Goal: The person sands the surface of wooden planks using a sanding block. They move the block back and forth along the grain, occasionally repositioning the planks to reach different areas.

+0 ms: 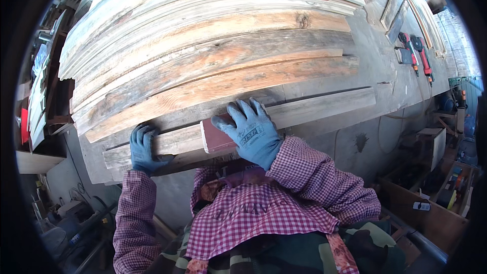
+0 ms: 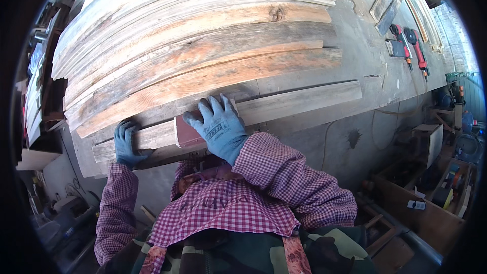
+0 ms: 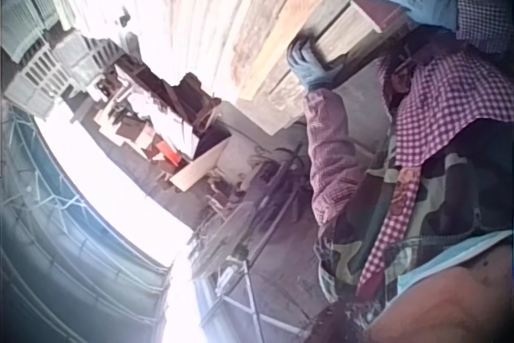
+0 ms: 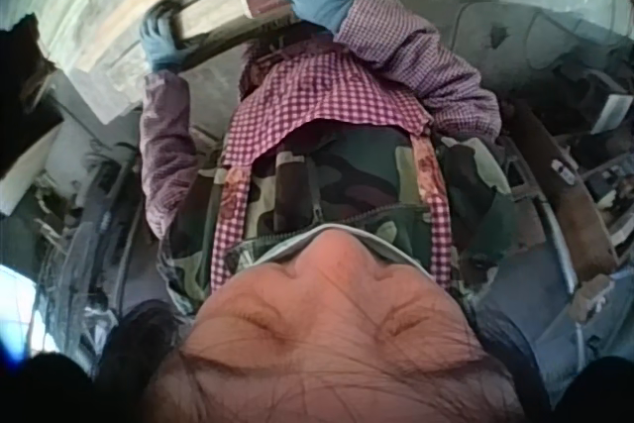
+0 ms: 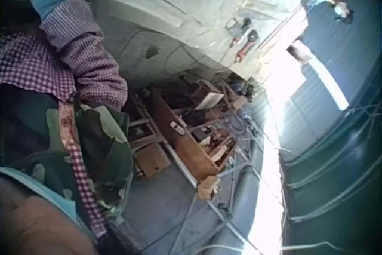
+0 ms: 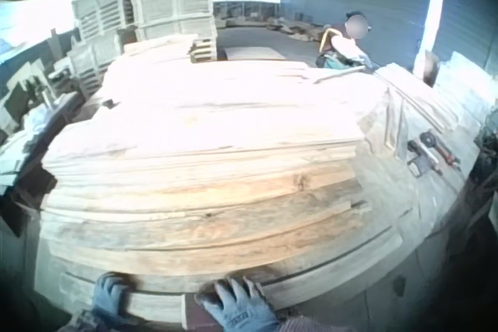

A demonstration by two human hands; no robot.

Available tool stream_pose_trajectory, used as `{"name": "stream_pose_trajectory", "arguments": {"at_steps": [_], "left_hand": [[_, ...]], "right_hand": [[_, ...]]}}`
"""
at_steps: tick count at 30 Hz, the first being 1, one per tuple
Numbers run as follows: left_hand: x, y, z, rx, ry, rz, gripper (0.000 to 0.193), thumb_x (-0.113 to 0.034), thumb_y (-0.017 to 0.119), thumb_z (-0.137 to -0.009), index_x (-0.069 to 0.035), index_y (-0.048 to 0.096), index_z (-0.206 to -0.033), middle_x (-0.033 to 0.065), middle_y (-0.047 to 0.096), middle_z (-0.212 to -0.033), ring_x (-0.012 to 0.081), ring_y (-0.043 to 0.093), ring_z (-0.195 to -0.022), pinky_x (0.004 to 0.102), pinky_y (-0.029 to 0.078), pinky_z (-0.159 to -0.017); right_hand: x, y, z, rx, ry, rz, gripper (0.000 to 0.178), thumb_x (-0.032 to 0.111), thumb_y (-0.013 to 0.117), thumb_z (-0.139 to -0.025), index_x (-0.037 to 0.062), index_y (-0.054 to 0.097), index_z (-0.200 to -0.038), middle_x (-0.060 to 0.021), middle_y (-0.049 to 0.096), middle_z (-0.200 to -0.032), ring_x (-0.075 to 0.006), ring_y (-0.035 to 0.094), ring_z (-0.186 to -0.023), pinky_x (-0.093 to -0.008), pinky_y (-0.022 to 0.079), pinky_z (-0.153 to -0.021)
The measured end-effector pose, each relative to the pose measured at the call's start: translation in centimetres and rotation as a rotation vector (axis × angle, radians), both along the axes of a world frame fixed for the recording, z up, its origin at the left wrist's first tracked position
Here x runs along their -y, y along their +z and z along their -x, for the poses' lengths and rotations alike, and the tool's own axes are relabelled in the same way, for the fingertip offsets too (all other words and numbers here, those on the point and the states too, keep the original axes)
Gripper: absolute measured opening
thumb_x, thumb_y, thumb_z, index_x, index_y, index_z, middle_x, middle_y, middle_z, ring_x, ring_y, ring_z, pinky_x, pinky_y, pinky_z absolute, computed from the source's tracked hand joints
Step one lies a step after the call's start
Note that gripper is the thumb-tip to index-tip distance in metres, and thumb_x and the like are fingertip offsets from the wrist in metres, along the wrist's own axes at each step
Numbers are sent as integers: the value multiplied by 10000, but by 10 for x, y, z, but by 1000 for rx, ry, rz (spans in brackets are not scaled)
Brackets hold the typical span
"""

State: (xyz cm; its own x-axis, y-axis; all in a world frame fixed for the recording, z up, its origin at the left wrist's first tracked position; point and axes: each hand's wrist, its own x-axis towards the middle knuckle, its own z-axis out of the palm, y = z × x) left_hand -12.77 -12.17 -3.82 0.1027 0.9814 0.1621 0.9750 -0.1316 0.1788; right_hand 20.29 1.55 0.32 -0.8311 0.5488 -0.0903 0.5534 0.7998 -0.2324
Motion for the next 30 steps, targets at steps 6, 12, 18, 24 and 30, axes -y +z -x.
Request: {"name": "stream_pose_trajectory", "arguments": {"at_steps": [6, 12, 18, 24, 30], "left_hand": [[10, -2, 5, 3, 9, 6, 824, -456, 859, -540, -85, 537, -1202, 144, 528, -1256, 377, 473, -1223, 504, 371, -1042], [2, 0, 1, 22, -3, 19, 817, -489, 854, -541, -84, 533, -1174, 150, 522, -1245, 376, 467, -1225, 523, 357, -1072], [7, 1, 0, 48, 40, 68, 849, -503, 858, -543, -125, 540, -1233, 128, 502, -1275, 357, 430, -1267, 537, 339, -1093], [5, -1, 7, 46, -4, 56, 834, -484, 856, -542, -105, 546, -1218, 136, 521, -1256, 365, 453, -1242, 527, 345, -1084], [0, 5, 3, 17, -6, 32, 802, -459, 848, -537, -91, 551, -1186, 134, 545, -1246, 365, 472, -1223, 512, 352, -1070]], "right_hand": [[-32, 8, -101, -52, -176, -16, 727, 219, 760, -682, 261, 539, -1374, -130, 499, -1376, -332, 439, -1303, -525, 295, -1136], [-76, -11, -267, 29, -261, -172, 701, 203, 751, -696, 194, 552, -1368, -131, 542, -1316, -336, 487, -1261, -511, 333, -1112], [-36, 10, -108, 9, 60, -14, 727, 295, 777, -683, 250, 551, -1373, -144, 490, -1346, -370, 454, -1259, -539, 330, -1111], [32, 12, 88, 139, 187, 78, 499, 265, 553, -921, 272, 503, -1417, -163, 476, -1369, -359, 433, -1276, -532, 333, -1092], [18, -1, 19, -43, 161, 29, 377, 188, 507, -950, 205, 598, -1315, -170, 525, -1316, -379, 481, -1253, -513, 357, -1086]]}}
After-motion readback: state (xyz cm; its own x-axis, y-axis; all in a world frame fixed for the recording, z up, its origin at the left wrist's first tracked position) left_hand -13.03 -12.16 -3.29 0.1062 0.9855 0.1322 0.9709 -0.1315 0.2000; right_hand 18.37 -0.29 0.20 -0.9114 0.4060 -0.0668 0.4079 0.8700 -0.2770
